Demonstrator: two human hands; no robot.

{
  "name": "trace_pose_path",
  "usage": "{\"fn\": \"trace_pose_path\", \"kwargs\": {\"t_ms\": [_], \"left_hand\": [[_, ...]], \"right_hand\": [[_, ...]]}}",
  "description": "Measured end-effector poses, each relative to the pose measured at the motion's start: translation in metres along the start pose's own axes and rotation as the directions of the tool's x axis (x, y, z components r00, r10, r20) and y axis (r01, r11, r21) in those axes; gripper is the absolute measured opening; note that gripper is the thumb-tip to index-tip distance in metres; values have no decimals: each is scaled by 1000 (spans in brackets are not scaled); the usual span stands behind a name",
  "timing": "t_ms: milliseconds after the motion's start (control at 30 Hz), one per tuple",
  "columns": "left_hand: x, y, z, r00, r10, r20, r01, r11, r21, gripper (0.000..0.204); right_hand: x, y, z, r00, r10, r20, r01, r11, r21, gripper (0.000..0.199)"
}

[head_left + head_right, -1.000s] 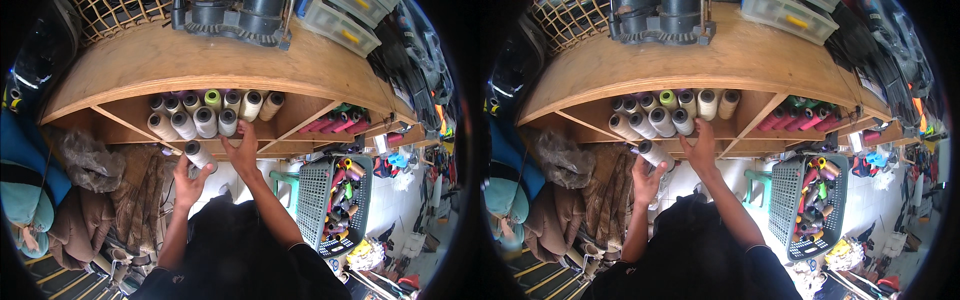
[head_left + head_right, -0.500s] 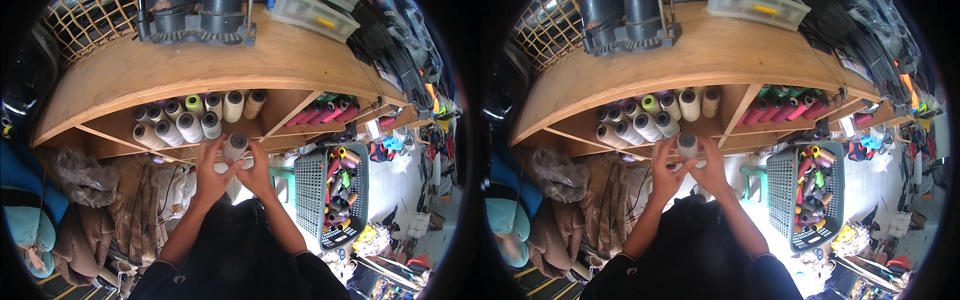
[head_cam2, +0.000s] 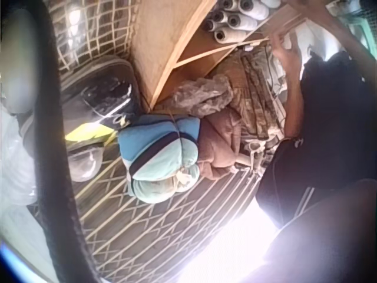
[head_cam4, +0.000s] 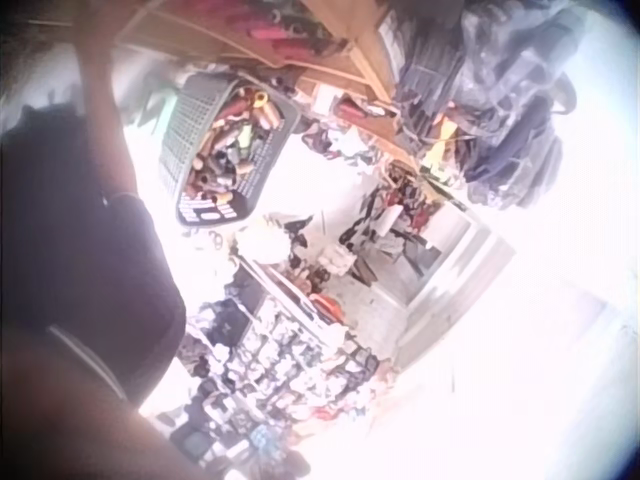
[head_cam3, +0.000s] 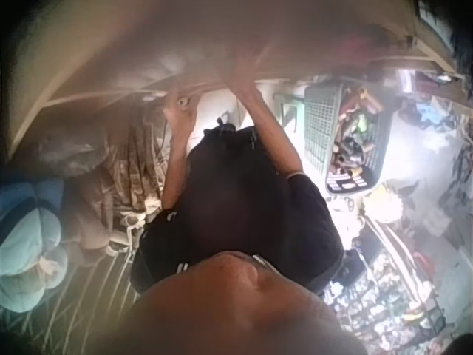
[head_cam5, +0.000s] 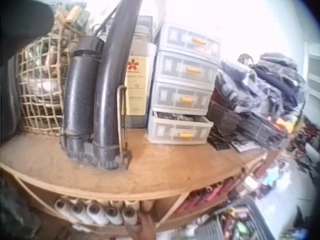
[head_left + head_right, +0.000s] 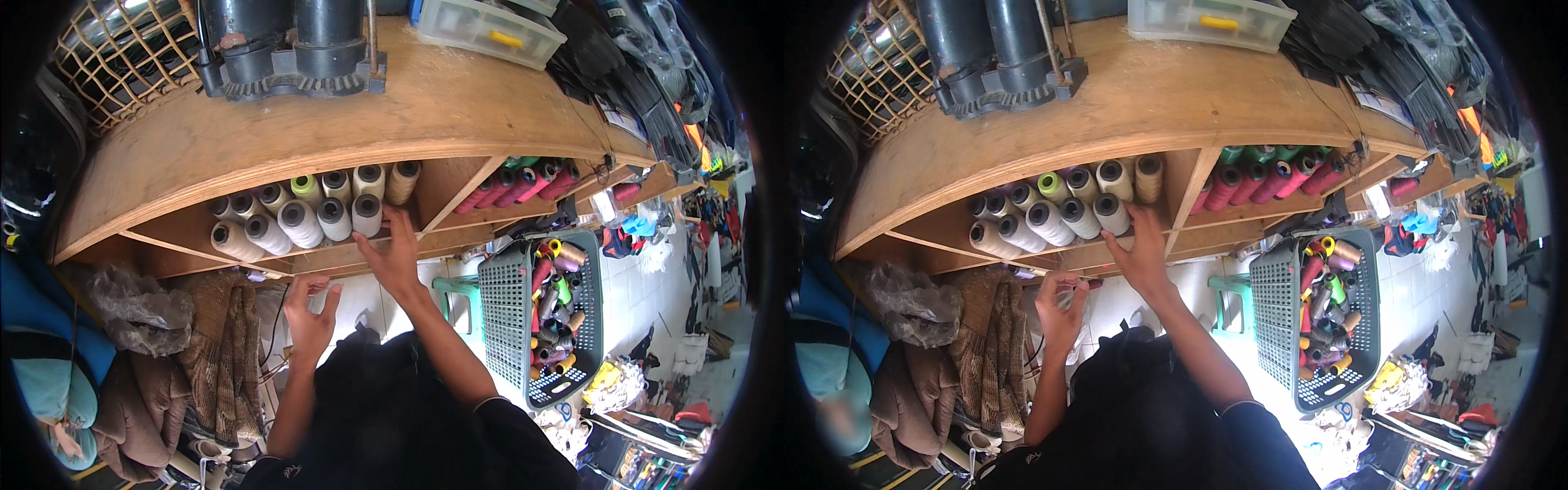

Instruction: The person repeatedly picks up thread spools from a black plastic basket and places them onto a wooden shelf. They handle spools of various colors, including white, pink, and yellow, arranging them in rows on the shelf.

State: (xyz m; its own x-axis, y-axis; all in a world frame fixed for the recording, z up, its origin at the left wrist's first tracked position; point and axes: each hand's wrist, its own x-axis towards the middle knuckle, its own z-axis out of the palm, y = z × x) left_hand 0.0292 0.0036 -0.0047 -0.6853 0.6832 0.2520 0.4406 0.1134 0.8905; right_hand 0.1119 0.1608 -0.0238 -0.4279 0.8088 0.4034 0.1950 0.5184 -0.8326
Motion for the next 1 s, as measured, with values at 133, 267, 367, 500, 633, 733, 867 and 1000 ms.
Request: {"fn": "trace_pose_path", "kwargs": {"t_ms": [133, 267, 367, 500, 633, 733, 867, 1000], "left_hand": [[-1, -5, -3, 1000, 0, 5, 0, 1000, 6, 16], [1, -5, 0, 1000, 10, 4, -10, 1000, 9, 14], [1, -8, 10, 996, -34, 80, 32, 999, 31, 14], [-13, -29, 24, 897, -149, 416, 130, 989, 72, 18], [-33, -59, 56, 745, -153, 650, 86, 987, 135, 19], [-42, -58, 85, 554, -254, 793, 113, 966, 231, 17], [-50, -66, 120, 381, -294, 877, -4, 947, 320, 17], [-53, -88, 148, 274, -321, 907, -57, 936, 348, 22]], "right_hand": [[-2, 0, 7, 1000, 16, -21, -14, 996, 85, 59], [-5, -9, 2, 987, -72, -147, 70, 997, -13, 64], [-22, -5, -15, 955, -107, -277, 83, 992, -97, 54], [-80, 22, -49, 981, -91, -174, 85, 996, -37, 22], [-138, 49, -110, 986, 90, -142, -95, 995, -32, 12], [-179, 59, -175, 884, 286, -370, -349, 930, -115, 13], [-259, 107, -253, 330, 350, -877, -691, 722, 28, 7], [-359, 185, -334, 206, 295, -933, -913, 400, -75, 23]]}}
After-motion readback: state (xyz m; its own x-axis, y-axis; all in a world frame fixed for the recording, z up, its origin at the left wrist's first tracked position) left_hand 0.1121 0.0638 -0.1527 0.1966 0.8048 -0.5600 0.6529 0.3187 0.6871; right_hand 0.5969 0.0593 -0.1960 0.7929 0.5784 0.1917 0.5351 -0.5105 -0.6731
